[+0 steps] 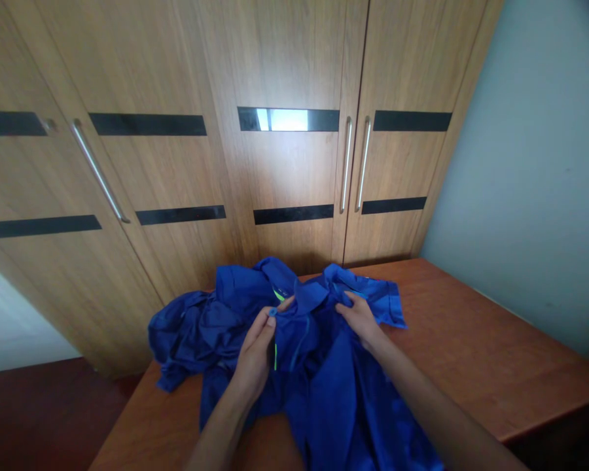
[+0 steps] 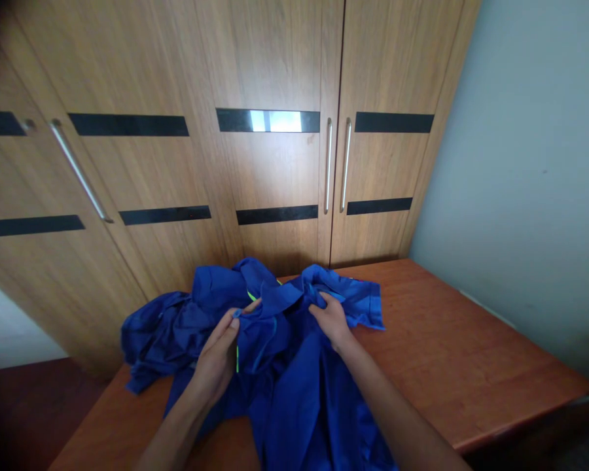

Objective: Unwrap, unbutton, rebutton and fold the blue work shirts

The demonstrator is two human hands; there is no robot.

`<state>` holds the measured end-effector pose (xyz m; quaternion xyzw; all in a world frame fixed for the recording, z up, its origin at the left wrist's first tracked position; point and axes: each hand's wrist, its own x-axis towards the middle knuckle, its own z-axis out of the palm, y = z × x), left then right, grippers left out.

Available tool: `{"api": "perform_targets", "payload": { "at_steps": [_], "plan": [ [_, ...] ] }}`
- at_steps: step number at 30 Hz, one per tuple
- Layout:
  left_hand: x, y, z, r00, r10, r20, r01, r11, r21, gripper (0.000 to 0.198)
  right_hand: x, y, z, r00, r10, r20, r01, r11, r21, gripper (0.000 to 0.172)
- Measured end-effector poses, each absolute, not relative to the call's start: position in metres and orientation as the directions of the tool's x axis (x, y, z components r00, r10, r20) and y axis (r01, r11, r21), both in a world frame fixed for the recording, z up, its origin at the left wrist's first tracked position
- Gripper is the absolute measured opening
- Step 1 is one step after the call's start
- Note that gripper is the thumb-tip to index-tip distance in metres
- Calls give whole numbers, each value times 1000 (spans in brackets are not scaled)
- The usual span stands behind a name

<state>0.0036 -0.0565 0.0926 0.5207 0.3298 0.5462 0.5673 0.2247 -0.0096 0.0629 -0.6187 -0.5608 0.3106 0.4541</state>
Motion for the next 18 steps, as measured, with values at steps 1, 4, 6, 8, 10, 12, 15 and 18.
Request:
{"api": "perform_targets", "payload": {
  "at_steps": [1, 4, 6, 8, 10, 12, 15, 18],
  "plan": [
    [6, -58, 91, 218, 948, 234, -190, -194, 962, 44, 217, -9, 74, 187, 978, 95, 220, 53, -974, 28],
    [20, -58, 87, 281, 869, 407, 124, -453, 883, 69, 187, -13, 111, 115, 993, 37, -364, 77, -928, 30],
    [30, -55, 87, 275, 817, 507, 274, -572, 773, 105, 170, -18, 135, 36, 997, 71, -478, 79, -875, 30],
    [37, -50, 92, 209, 779, 591, 365, -623, 692, 129, 159, -23, 154, -43, 992, 123, -488, 86, -869, 33],
    [40, -43, 102, 121, 747, 653, 443, -630, 638, 124, 154, -29, 170, -114, 976, 186, -468, 113, -877, 36],
    [37, -33, 116, 32, 722, 691, 510, -607, 610, 103, 154, -38, 184, -189, 942, 279, -434, 175, -884, 38],
    [23, -16, 144, -87, 678, 730, 576, -564, 592, 69, 159, -50, 200, -265, 871, 414, -343, 316, -885, 41],
    [-2, 3, 178, -192, 581, 791, 621, -552, 556, 49, 170, -57, 206, -201, 870, 451, -264, 395, -880, 42]
  ]
}}
